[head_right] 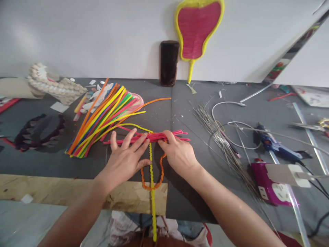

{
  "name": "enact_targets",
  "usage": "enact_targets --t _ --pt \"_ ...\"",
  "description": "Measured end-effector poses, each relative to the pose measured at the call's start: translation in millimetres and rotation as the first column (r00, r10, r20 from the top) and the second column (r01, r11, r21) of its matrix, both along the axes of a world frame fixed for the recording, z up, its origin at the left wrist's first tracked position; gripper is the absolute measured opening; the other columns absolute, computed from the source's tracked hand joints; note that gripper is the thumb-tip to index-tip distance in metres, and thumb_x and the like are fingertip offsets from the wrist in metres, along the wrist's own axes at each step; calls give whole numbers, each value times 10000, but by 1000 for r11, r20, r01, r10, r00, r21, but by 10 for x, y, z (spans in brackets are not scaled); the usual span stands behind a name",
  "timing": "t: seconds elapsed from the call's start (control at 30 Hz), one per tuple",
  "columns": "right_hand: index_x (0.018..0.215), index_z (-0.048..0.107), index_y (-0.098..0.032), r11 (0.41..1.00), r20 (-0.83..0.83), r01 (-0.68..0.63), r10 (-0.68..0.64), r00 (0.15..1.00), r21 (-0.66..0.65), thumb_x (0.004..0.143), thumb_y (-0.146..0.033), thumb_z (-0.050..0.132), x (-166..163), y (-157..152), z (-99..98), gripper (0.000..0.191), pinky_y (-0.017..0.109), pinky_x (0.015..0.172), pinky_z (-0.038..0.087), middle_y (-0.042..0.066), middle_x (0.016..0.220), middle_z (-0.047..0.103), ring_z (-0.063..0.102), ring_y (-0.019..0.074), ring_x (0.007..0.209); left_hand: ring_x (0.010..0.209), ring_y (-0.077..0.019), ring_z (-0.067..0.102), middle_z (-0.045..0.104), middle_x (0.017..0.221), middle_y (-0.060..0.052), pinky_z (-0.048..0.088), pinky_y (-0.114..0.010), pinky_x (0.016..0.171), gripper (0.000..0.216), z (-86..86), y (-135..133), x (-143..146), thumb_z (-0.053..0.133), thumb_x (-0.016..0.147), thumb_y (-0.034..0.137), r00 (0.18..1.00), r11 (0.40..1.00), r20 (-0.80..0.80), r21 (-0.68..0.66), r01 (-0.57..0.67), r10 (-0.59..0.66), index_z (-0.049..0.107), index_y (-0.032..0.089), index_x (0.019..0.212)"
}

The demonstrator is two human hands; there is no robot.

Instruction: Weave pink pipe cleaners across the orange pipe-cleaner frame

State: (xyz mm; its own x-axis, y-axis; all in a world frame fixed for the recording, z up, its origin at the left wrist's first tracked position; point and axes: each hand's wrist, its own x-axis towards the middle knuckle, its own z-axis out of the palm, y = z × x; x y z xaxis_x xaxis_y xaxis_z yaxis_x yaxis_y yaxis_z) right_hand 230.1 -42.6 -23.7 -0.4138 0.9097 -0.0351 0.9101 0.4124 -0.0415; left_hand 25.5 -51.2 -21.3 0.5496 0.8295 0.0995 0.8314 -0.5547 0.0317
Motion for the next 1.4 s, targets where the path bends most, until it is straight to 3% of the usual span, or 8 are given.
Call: enact_targets --t 0.1,0.2,0.33,0.43,0.53,0.87,1.2,1.4 --pt "1141 677 -289 997 -56 12 -8 998 73 853 -76 444 86 4 -18 427 214 532 464 44 1347 566 650 119 755 1380 -374 355 546 1405 -89 28 -773 1076 473 -9 2 -1 509 907 509 1000 1000 5 23 10 -10 573 277 1314" --pt "1076 713 -245 967 -151 8 32 988 255 871 -82 460 142 13 1 365 236 652 501 53 1206 655 627 142 818 1385 -366 350 551 1402 -78 22 -774 1076 484 -27 -6 4 489 912 522 1000 999 -4 32 5 -5 560 278 1324" --pt "1118 706 -204 905 -230 -123 232 945 408 902 -142 495 80 13 14 308 348 875 501 66 1134 701 570 225 1026 1401 -355 327 538 1416 -78 19 -768 1082 510 -48 -22 14 473 912 543 1000 999 -10 32 -6 6 551 259 1328" --pt "1236 645 -189 920 -231 -227 308 923 320 933 -296 518 -19 1 -52 345 501 1075 372 70 1275 647 452 288 1276 1395 -358 336 539 1414 -89 30 -763 1087 506 -46 -29 16 500 906 526 1000 1000 -9 26 -8 8 547 260 1334" --pt "1311 586 -177 954 -193 -231 268 944 194 952 -403 490 -64 -6 -131 436 601 1134 244 75 1347 600 370 318 1371 1405 -362 318 518 1431 -97 17 -762 1089 538 -22 -34 4 498 908 523 1000 1000 -8 6 -2 2 509 253 1373" --pt "1318 578 -187 971 -164 -208 226 960 120 982 -402 432 -36 -1 -153 425 626 1139 215 41 1378 572 364 321 1385 1406 -393 306 541 1409 -93 -17 -793 1065 547 13 -59 -80 511 882 563 1000 1000 15 -26 -5 5 559 254 1331" --pt "1310 583 -195 973 -173 -200 218 960 113 978 -364 449 -46 -4 -163 396 661 1123 208 63 1362 586 372 317 1381 1391 -359 344 495 1447 -102 12 -777 1078 552 6 17 -76 452 922 533 1000 1000 12 -15 13 -13 487 243 1390" --pt "1304 593 -206 971 -204 -194 220 954 141 971 -393 462 -37 -3 -208 403 643 1143 172 58 1348 599 376 309 1380 1446 -369 223 449 1485 -76 -60 -777 1070 630 -32 -17 -60 366 917 612 999 998 -46 -60 15 -17 430 254 1431"
